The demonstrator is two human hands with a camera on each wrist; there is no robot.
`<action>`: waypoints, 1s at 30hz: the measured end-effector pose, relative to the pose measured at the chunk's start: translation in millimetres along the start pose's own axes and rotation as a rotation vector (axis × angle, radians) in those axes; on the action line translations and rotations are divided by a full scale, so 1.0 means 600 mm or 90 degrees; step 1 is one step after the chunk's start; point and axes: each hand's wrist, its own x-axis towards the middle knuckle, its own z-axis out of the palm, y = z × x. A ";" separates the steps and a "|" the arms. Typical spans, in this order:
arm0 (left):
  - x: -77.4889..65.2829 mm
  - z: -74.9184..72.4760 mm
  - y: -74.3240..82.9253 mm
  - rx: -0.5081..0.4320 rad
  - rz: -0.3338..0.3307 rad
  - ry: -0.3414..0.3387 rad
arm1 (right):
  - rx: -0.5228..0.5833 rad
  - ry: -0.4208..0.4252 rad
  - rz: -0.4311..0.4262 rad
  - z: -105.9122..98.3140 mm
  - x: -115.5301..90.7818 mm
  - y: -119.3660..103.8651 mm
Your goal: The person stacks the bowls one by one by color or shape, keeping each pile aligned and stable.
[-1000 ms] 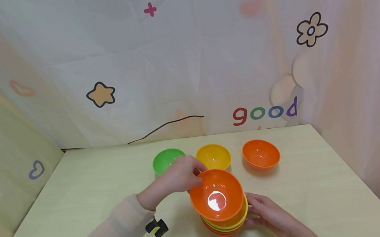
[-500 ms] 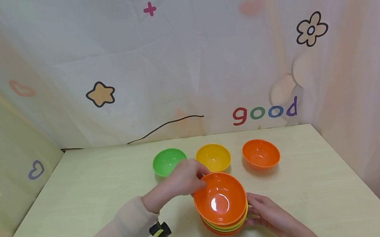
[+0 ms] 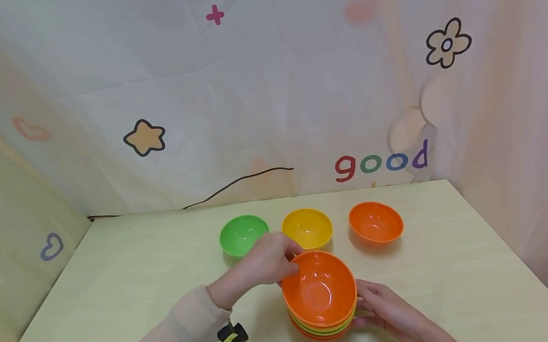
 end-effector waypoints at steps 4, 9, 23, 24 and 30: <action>0.003 0.004 -0.002 0.004 0.000 0.000 | 0.004 -0.006 -0.005 0.000 -0.001 0.001; 0.003 0.005 -0.002 0.005 0.004 0.002 | 0.006 -0.010 -0.007 -0.001 -0.002 0.001; 0.002 0.006 -0.003 0.007 -0.004 -0.002 | -0.008 0.010 0.004 0.000 -0.001 -0.001; 0.002 0.006 -0.003 0.008 -0.005 -0.003 | -0.008 0.011 0.006 0.001 -0.001 -0.001; 0.002 0.007 -0.001 0.013 -0.009 -0.003 | -0.012 0.017 0.009 0.001 -0.001 -0.001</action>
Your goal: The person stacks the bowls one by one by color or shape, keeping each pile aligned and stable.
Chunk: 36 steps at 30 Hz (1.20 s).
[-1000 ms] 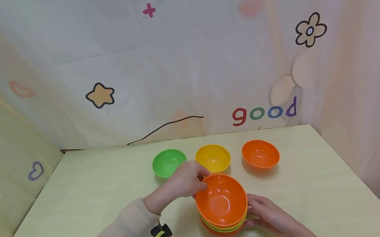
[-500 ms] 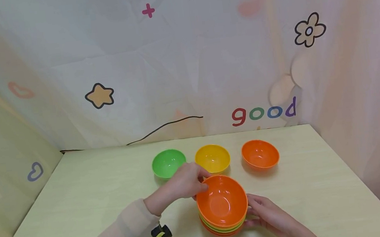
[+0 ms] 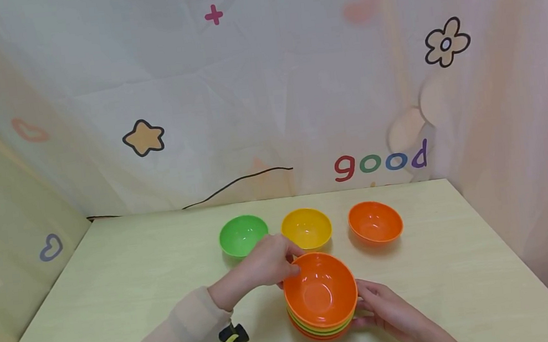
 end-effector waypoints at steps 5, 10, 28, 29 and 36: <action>0.001 0.001 0.001 0.003 -0.006 -0.003 | 0.002 -0.006 -0.006 0.000 -0.001 0.001; 0.002 0.004 -0.002 0.011 -0.007 -0.004 | 0.006 -0.014 -0.010 0.000 -0.002 0.001; 0.003 0.004 -0.001 0.015 -0.003 -0.004 | 0.005 -0.012 -0.014 0.002 -0.003 0.001; 0.003 0.004 -0.001 0.014 -0.003 -0.005 | 0.005 -0.011 -0.013 0.002 -0.003 0.001; 0.002 0.004 -0.001 0.007 -0.008 -0.007 | 0.007 -0.019 -0.015 0.001 -0.002 0.002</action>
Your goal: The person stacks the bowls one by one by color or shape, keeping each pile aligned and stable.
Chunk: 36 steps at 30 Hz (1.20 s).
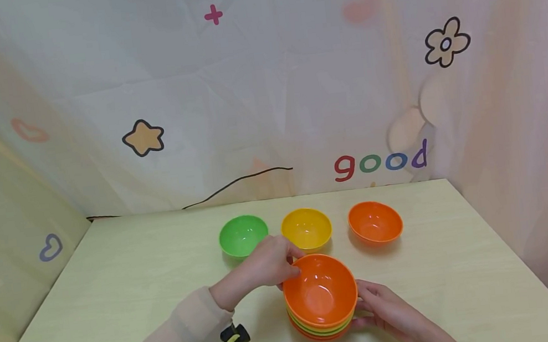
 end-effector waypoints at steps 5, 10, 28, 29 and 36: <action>0.000 0.000 0.000 0.000 -0.001 -0.001 | 0.003 -0.007 -0.004 0.000 0.000 0.000; -0.001 0.000 -0.001 -0.005 0.000 -0.002 | 0.005 -0.006 -0.002 0.000 -0.001 0.000; -0.001 -0.003 -0.003 -0.012 0.005 -0.002 | 0.007 -0.002 -0.004 0.000 0.000 0.000; -0.001 -0.003 -0.003 -0.013 0.005 -0.002 | 0.007 -0.003 -0.004 0.000 0.000 0.000; -0.002 -0.002 -0.003 -0.017 0.002 -0.004 | 0.003 0.005 0.003 0.000 0.000 -0.001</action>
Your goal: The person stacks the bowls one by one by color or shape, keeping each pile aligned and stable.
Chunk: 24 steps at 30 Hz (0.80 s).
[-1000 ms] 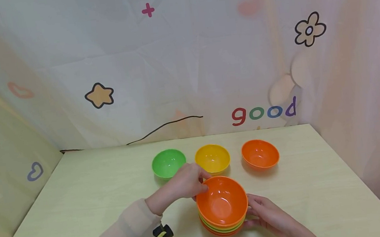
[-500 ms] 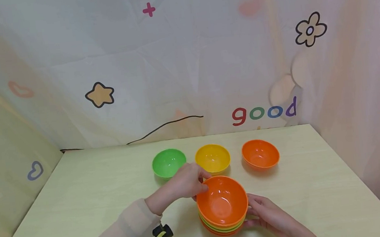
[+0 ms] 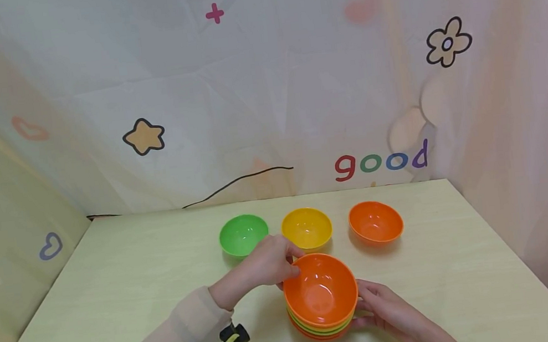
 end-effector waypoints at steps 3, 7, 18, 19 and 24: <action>0.000 0.000 0.000 0.001 0.000 0.000 | 0.000 0.000 0.000 0.000 0.000 0.000; 0.000 0.000 -0.001 0.004 0.002 0.003 | 0.004 -0.004 0.000 0.000 0.000 0.001; -0.001 -0.001 -0.003 -0.014 0.002 -0.001 | -0.003 0.000 -0.001 0.000 0.000 0.001; -0.001 -0.002 -0.004 -0.017 0.002 0.000 | -0.003 0.000 -0.002 0.000 0.000 0.001; 0.000 -0.008 -0.008 -0.021 0.014 0.008 | 0.000 -0.005 -0.004 0.000 0.000 0.001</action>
